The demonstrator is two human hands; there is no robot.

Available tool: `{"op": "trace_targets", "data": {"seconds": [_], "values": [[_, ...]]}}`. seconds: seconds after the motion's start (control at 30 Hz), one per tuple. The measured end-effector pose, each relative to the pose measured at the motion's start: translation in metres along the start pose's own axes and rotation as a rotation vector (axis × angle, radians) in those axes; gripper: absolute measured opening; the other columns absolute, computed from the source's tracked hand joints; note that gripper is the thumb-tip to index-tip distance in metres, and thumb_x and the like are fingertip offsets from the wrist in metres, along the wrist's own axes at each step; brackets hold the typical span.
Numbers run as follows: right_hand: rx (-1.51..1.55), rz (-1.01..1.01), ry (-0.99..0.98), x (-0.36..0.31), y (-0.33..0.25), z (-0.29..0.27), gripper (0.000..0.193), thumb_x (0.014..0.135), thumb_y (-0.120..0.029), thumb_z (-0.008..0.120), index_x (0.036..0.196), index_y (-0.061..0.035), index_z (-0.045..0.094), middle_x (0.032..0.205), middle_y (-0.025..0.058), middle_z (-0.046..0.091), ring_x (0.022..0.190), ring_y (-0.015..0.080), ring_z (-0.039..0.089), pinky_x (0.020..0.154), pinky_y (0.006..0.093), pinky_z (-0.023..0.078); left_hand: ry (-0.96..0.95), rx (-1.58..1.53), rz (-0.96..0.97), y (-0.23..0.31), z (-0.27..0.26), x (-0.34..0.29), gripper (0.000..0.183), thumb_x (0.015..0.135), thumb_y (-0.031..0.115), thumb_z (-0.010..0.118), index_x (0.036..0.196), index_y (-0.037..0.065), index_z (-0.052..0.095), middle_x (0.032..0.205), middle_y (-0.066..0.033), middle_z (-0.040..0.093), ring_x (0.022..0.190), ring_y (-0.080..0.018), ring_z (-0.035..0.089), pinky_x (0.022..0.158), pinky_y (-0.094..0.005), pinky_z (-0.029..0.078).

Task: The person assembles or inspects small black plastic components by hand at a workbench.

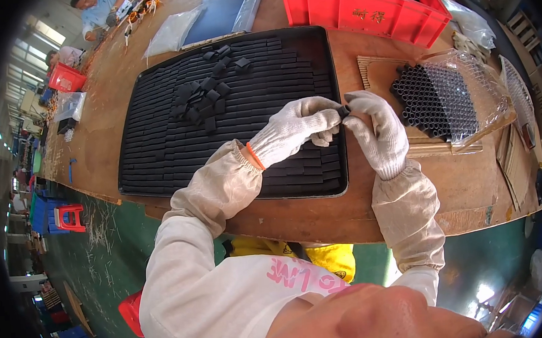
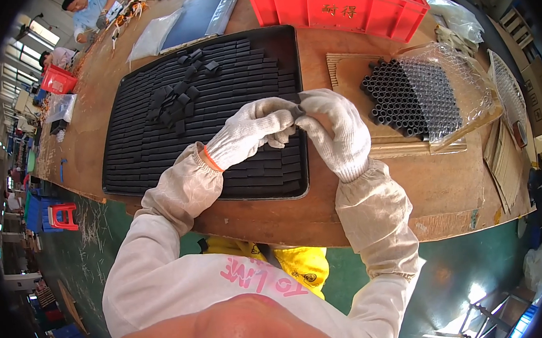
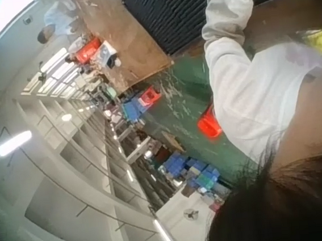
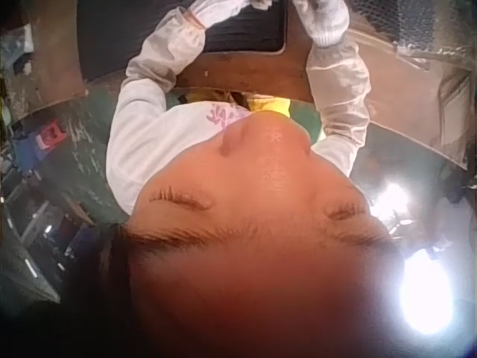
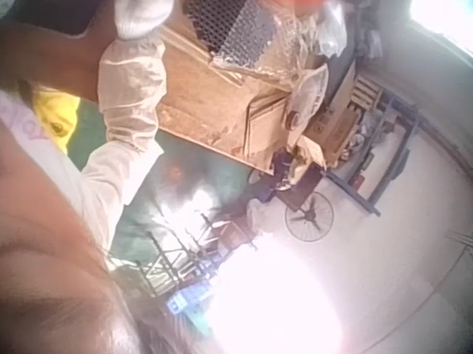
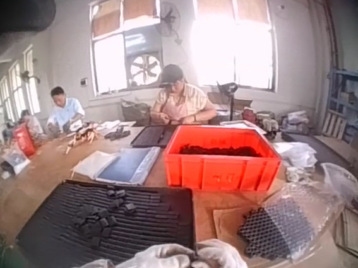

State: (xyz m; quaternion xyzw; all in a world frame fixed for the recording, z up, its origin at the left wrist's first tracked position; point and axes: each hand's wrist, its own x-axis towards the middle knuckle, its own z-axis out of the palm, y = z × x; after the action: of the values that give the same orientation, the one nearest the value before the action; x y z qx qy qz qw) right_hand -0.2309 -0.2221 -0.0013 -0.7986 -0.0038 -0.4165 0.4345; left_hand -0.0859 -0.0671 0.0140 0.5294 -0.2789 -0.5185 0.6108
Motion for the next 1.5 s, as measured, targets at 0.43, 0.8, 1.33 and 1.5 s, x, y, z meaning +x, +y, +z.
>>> {"op": "trace_targets", "data": {"seconds": [0.43, 0.8, 1.33, 1.5], "values": [[-0.327, -0.099, -0.021, -0.002, 0.011, 0.0, 0.036, 0.088, -0.029, 0.077, 0.115, -0.0084, 0.066, 0.111, 0.0107, 0.071, 0.102, 0.0334, 0.067, 0.089, 0.0421, 0.053, 0.341, 1.048, 0.357, 0.048, -0.039, 0.036, 0.027, 0.095, 0.022, 0.068, 0.121, 0.012, 0.072, 0.106, -0.0069, 0.074, 0.087, -0.0138, 0.07, 0.08, -0.0301, 0.057], [-0.374, -0.104, -0.066, -0.004, 0.015, -0.004, 0.042, 0.09, -0.03, 0.076, 0.122, -0.005, 0.064, 0.105, 0.0118, 0.072, 0.096, 0.032, 0.069, 0.086, 0.0417, 0.054, 0.614, 1.749, 0.184, 0.071, -0.139, 0.118, 0.024, 0.093, 0.026, 0.065, 0.114, 0.033, 0.076, 0.133, -0.0073, 0.059, 0.123, -0.0361, 0.054, 0.109, -0.0447, 0.044], [-0.339, -0.109, -0.073, -0.008, 0.022, -0.001, 0.038, 0.089, -0.02, 0.077, 0.12, -0.0048, 0.063, 0.102, 0.0133, 0.071, 0.095, 0.0349, 0.067, 0.084, 0.0429, 0.054, 0.896, 1.793, -0.227, 0.085, -0.196, -0.015, 0.027, 0.092, 0.022, 0.067, 0.115, 0.034, 0.075, 0.15, -0.0051, 0.05, 0.143, -0.0313, 0.043, 0.117, -0.0445, 0.038], [-0.34, -0.093, -0.078, -0.009, 0.023, 0.0, 0.037, 0.088, -0.018, 0.077, 0.12, -0.0055, 0.064, 0.103, 0.0131, 0.071, 0.096, 0.0351, 0.067, 0.085, 0.0431, 0.053, 0.731, 1.879, -0.073, 0.081, -0.173, -0.016, 0.018, 0.089, 0.032, 0.071, 0.105, 0.031, 0.078, 0.148, -0.0018, 0.052, 0.137, -0.0325, 0.046, 0.113, -0.0448, 0.042]]}}
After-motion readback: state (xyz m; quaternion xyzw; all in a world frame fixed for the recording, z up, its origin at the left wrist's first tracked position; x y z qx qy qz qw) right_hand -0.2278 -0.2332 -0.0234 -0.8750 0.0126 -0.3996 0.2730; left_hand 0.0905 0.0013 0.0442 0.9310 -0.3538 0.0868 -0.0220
